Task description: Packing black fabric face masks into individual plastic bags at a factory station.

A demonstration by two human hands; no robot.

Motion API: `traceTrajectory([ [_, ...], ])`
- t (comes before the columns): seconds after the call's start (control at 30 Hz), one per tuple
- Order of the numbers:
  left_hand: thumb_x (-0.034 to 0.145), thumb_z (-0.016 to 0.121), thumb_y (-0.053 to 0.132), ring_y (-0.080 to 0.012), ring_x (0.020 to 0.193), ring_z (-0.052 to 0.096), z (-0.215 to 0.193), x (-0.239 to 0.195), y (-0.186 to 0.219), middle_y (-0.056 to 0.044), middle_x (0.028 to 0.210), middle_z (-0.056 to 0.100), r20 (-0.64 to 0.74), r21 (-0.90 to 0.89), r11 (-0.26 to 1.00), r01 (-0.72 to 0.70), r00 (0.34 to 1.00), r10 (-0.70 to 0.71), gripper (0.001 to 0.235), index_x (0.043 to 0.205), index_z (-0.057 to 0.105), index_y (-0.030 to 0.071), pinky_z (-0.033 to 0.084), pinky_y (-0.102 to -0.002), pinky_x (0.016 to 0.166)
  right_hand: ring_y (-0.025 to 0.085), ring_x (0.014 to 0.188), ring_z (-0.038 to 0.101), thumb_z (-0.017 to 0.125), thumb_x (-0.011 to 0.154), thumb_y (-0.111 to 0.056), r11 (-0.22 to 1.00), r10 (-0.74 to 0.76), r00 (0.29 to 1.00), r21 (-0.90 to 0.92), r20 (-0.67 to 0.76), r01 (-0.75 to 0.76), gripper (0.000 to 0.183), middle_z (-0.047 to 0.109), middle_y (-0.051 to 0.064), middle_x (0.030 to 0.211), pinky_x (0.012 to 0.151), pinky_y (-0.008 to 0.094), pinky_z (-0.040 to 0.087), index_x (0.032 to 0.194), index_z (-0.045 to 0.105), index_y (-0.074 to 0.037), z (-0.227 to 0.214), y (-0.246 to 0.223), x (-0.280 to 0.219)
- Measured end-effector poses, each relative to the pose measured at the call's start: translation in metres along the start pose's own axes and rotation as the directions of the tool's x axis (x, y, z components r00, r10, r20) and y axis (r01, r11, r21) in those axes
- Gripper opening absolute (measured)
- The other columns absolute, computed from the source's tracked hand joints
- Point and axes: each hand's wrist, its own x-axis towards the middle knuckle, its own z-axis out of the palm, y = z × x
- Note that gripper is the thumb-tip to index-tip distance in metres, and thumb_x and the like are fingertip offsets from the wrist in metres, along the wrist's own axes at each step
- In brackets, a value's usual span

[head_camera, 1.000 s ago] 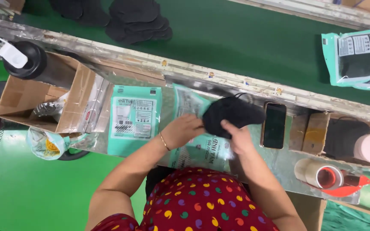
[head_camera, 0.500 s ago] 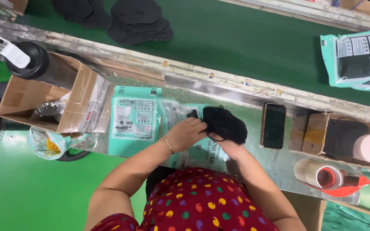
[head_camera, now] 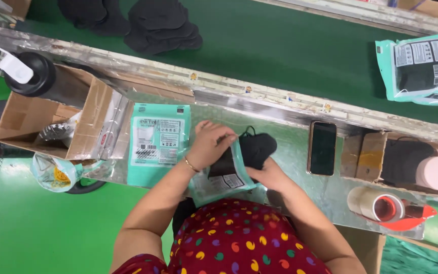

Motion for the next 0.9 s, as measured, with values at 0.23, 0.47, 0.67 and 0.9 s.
traceTrajectory([
  [0.23, 0.092, 0.072, 0.024, -0.0205, 0.094, 0.063, 0.007, -0.001, 0.012, 0.002, 0.089, 0.069, -0.035, 0.001, 0.999, 0.034, 0.999, -0.034, 0.007, 0.09, 0.072, 0.017, 0.03, -0.046, 0.109, 0.021, 0.099, 0.062, 0.065, 0.099, -0.013, 0.998, 0.06, 0.992, 0.028, -0.111, -0.057, 0.028, 0.069, 0.006, 0.108, 0.088, 0.036, 0.05, 0.124, 0.068, -0.002, -0.002, -0.004, -0.001],
  [0.47, 0.097, 0.062, 0.019, -0.0344, 0.106, 0.058, 0.038, 0.001, 0.017, -0.012, 0.102, 0.065, -0.026, 0.137, 0.976, -0.167, 0.985, 0.172, 0.011, 0.1, 0.065, 0.009, 0.033, -0.049, 0.103, 0.029, 0.107, 0.068, 0.069, 0.098, -0.027, 0.782, 0.295, 0.95, -0.597, 0.1, -0.18, 0.028, 0.074, 0.013, 0.118, 0.095, 0.038, 0.053, 0.121, 0.072, -0.012, 0.0, -0.021, 0.01],
  [0.67, 0.096, 0.065, 0.018, -0.0366, 0.097, 0.06, 0.005, 0.013, 0.014, -0.014, 0.097, 0.065, -0.01, -0.01, 0.994, -0.105, 0.994, 0.105, 0.014, 0.097, 0.063, 0.005, 0.045, -0.047, 0.09, 0.031, 0.115, 0.062, 0.072, 0.088, -0.014, 0.93, -0.092, 0.993, -0.362, -0.075, 0.059, 0.05, 0.065, 0.019, 0.126, 0.097, 0.041, 0.048, 0.136, 0.059, -0.004, -0.006, -0.047, 0.006],
  [0.9, 0.09, 0.073, 0.022, -0.0322, 0.089, 0.063, -0.004, 0.006, 0.023, -0.01, 0.089, 0.067, 0.207, 0.003, 0.983, -0.184, 0.962, 0.179, 0.017, 0.088, 0.067, 0.007, 0.049, -0.043, 0.084, 0.026, 0.106, 0.061, 0.077, 0.087, -0.007, 0.907, -0.147, 0.988, -0.405, -0.045, 0.116, 0.022, 0.062, 0.018, 0.115, 0.088, 0.036, 0.05, 0.108, 0.069, -0.004, -0.016, -0.062, 0.007],
])
